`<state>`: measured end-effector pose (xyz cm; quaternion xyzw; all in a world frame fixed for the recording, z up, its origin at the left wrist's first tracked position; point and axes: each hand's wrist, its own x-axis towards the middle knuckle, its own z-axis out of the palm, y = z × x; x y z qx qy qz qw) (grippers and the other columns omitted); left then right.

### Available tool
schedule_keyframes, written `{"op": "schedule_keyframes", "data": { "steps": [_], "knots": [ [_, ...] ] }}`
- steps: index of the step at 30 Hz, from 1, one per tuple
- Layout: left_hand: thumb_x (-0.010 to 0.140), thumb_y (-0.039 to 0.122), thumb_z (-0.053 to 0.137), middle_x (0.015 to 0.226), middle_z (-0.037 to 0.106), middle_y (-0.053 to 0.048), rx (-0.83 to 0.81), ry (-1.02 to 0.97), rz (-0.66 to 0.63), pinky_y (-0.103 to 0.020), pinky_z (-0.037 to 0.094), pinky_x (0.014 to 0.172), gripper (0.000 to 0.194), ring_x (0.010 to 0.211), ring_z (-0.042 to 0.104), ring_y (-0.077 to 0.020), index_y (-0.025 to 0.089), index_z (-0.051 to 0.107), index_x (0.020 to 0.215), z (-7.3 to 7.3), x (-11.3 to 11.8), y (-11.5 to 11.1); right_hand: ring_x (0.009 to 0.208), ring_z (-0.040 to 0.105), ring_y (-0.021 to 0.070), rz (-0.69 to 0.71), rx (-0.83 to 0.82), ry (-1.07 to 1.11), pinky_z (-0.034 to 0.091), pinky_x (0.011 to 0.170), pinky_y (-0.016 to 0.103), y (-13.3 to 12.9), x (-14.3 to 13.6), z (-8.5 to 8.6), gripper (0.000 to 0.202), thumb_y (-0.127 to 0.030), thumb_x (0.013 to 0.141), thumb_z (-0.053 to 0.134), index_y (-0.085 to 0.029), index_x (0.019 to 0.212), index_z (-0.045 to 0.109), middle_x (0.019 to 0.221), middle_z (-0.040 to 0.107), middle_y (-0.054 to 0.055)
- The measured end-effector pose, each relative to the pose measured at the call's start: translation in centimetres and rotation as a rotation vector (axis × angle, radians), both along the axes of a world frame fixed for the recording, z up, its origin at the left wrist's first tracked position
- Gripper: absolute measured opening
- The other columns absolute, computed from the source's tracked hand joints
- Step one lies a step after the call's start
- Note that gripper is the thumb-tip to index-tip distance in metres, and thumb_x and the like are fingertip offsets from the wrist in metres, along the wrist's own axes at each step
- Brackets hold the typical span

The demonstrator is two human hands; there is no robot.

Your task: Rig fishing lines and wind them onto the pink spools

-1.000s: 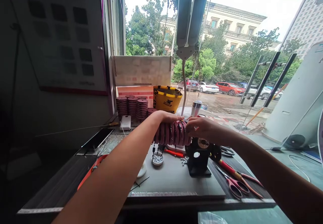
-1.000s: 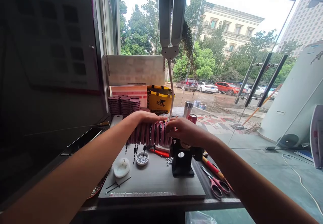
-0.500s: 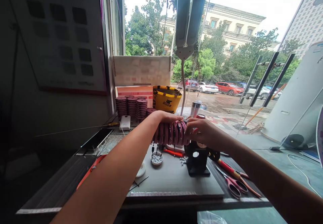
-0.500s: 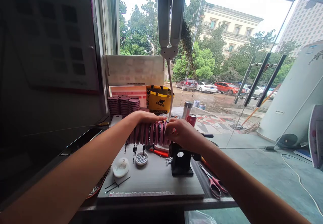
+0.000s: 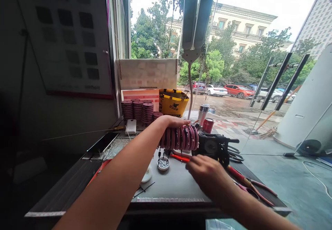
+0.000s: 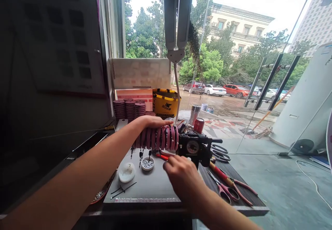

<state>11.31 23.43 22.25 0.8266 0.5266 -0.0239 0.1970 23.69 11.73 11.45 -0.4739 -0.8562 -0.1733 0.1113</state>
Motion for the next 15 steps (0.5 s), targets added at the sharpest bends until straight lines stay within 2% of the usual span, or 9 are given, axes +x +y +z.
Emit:
{"op": "schedule_keyframes", "data": {
  "steps": [1, 3, 6, 11, 15],
  "knots": [
    [0.068, 0.073, 0.026, 0.12, 0.055, -0.009, -0.005, 0.002, -0.003, -0.03, 0.043, 0.083, 0.075, 0.107, 0.051, -0.0271, 0.019, 0.056, 0.11, 0.0, 0.0, 0.0, 0.074, 0.055, 0.0182, -0.033, -0.061, -0.161, 0.04, 0.064, 0.027, 0.0, -0.6, -1.5, 0.026, 0.001, 0.072, 0.043, -0.016, 0.075, 0.062, 0.077, 0.062, 0.006],
    [0.068, 0.073, 0.026, 0.122, 0.053, -0.009, -0.009, 0.005, -0.006, -0.03, 0.042, 0.084, 0.076, 0.109, 0.05, -0.0274, 0.019, 0.056, 0.111, 0.0, 0.0, 0.1, 0.077, 0.056, 0.0225, -0.056, -0.102, -0.269, 0.04, 0.067, 0.031, 0.8, -1.5, -3.9, 0.028, 0.003, 0.07, 0.042, -0.012, 0.077, 0.065, 0.076, 0.064, 0.011],
    [0.067, 0.074, 0.026, 0.122, 0.054, -0.009, -0.011, 0.008, -0.008, -0.029, 0.042, 0.084, 0.077, 0.109, 0.05, -0.0276, 0.018, 0.055, 0.111, 0.0, -0.1, 0.1, 0.078, 0.055, 0.0263, -0.026, -0.12, -0.363, 0.04, 0.07, 0.035, 2.5, -2.0, -5.9, 0.026, 0.0, 0.069, 0.044, -0.008, 0.079, 0.067, 0.076, 0.065, 0.016],
    [0.065, 0.075, 0.024, 0.12, 0.055, -0.011, -0.024, 0.018, -0.01, -0.031, 0.042, 0.084, 0.08, 0.104, 0.053, -0.0276, 0.017, 0.057, 0.109, 0.0, -0.2, 0.1, 0.075, 0.054, 0.0251, 0.055, -0.114, -0.474, 0.04, 0.07, 0.034, 3.5, -1.4, -5.8, 0.03, -0.003, 0.071, 0.042, -0.013, 0.079, 0.069, 0.074, 0.066, 0.013],
    [0.064, 0.076, 0.023, 0.126, 0.049, -0.013, -0.024, 0.019, -0.022, -0.034, 0.038, 0.09, 0.084, 0.108, 0.05, -0.0287, 0.016, 0.054, 0.113, -0.2, -0.2, 0.5, 0.076, 0.052, 0.0255, 0.076, -0.086, -0.531, 0.039, 0.075, 0.035, 3.3, -1.0, -5.5, 0.03, -0.006, 0.072, 0.042, -0.014, 0.081, 0.069, 0.076, 0.066, 0.011]
  ]
}}
